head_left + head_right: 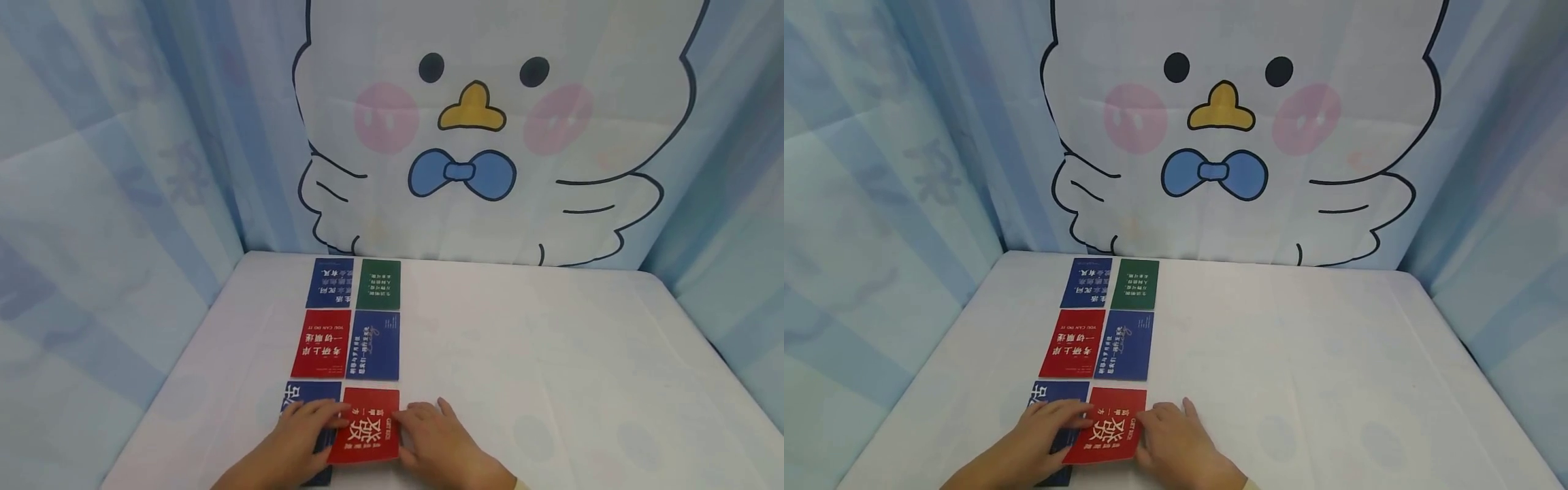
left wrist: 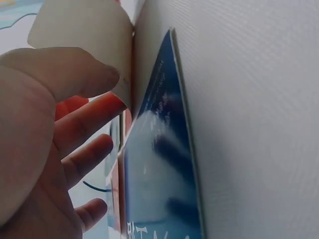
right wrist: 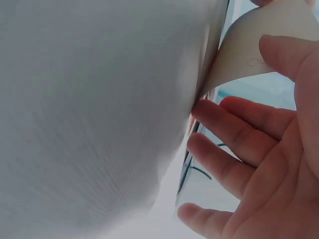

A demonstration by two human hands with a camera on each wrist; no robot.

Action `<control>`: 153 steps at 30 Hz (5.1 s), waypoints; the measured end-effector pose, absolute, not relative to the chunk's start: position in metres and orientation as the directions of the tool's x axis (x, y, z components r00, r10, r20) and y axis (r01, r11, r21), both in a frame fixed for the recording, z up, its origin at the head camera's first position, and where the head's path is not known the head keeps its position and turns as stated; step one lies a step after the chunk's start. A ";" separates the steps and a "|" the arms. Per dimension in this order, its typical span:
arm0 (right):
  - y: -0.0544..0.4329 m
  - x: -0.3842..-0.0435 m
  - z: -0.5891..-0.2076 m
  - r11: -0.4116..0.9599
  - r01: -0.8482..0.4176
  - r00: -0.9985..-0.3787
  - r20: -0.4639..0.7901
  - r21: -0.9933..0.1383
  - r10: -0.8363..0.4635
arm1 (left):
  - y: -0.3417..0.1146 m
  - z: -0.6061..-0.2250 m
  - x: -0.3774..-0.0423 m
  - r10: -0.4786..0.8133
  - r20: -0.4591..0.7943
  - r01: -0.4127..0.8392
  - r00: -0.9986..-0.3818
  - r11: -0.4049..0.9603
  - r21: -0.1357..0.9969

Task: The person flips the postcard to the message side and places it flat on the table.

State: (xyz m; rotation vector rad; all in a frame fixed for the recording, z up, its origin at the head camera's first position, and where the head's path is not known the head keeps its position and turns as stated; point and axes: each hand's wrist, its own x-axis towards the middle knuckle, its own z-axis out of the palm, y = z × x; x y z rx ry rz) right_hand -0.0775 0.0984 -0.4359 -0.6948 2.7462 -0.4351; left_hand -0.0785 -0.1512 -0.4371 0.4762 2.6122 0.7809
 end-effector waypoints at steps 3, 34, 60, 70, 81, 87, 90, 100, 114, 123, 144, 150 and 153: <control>0.099 -0.077 -0.434 0.827 -0.442 -0.839 -0.165 -0.349 -0.518 | -0.151 -0.434 -0.080 0.417 -0.240 0.209 -0.877 0.780 0.590; 0.101 -0.070 -0.434 0.629 -0.561 -0.827 0.399 -0.539 -0.396 | -0.140 -0.425 -0.070 0.297 0.098 0.285 -0.950 0.691 0.664; 0.095 -0.067 -0.432 0.553 -0.436 -0.900 0.328 -0.710 -0.287 | -0.134 -0.430 -0.070 0.189 0.199 0.275 -0.962 0.645 0.713; 0.093 -0.069 -0.432 0.563 -0.301 -0.932 0.113 -0.770 -0.344 | -0.133 -0.430 -0.072 0.190 0.051 0.172 -0.981 0.702 0.691; 0.093 -0.072 -0.435 0.629 -0.309 -0.922 0.062 -0.713 -0.383 | -0.130 -0.433 -0.077 0.200 -0.099 0.095 -0.975 0.775 0.624; 0.093 -0.074 -0.436 0.675 -0.328 -0.914 0.042 -0.661 -0.403 | -0.132 -0.435 -0.079 0.237 -0.150 0.107 -0.960 0.804 0.586; 0.093 -0.075 -0.436 0.716 -0.322 -0.916 0.012 -0.619 -0.401 | -0.132 -0.438 -0.080 0.250 -0.152 0.122 -0.956 0.812 0.570; 0.091 -0.079 -0.438 0.790 -0.315 -0.914 -0.056 -0.526 -0.402 | -0.131 -0.442 -0.082 0.278 -0.162 0.150 -0.947 0.825 0.544; 0.092 -0.080 -0.441 0.796 -0.384 -0.893 -0.030 -0.469 -0.448 | -0.133 -0.448 -0.084 0.284 -0.216 0.126 -0.934 0.829 0.545; 0.090 -0.081 -0.442 0.808 -0.379 -0.893 -0.052 -0.451 -0.447 | -0.134 -0.447 -0.085 0.287 -0.240 0.121 -0.927 0.837 0.534; 0.094 -0.082 -0.443 0.800 -0.436 -0.861 -0.066 -0.412 -0.504 | -0.137 -0.447 -0.085 0.333 -0.233 0.168 -0.914 0.832 0.528; 0.095 -0.084 -0.444 0.811 -0.420 -0.865 -0.090 -0.408 -0.494 | -0.134 -0.446 -0.087 0.330 -0.234 0.173 -0.914 0.841 0.513; 0.095 -0.083 -0.444 0.809 -0.421 -0.865 -0.088 -0.410 -0.495 | -0.132 -0.446 -0.088 0.333 -0.235 0.179 -0.913 0.846 0.503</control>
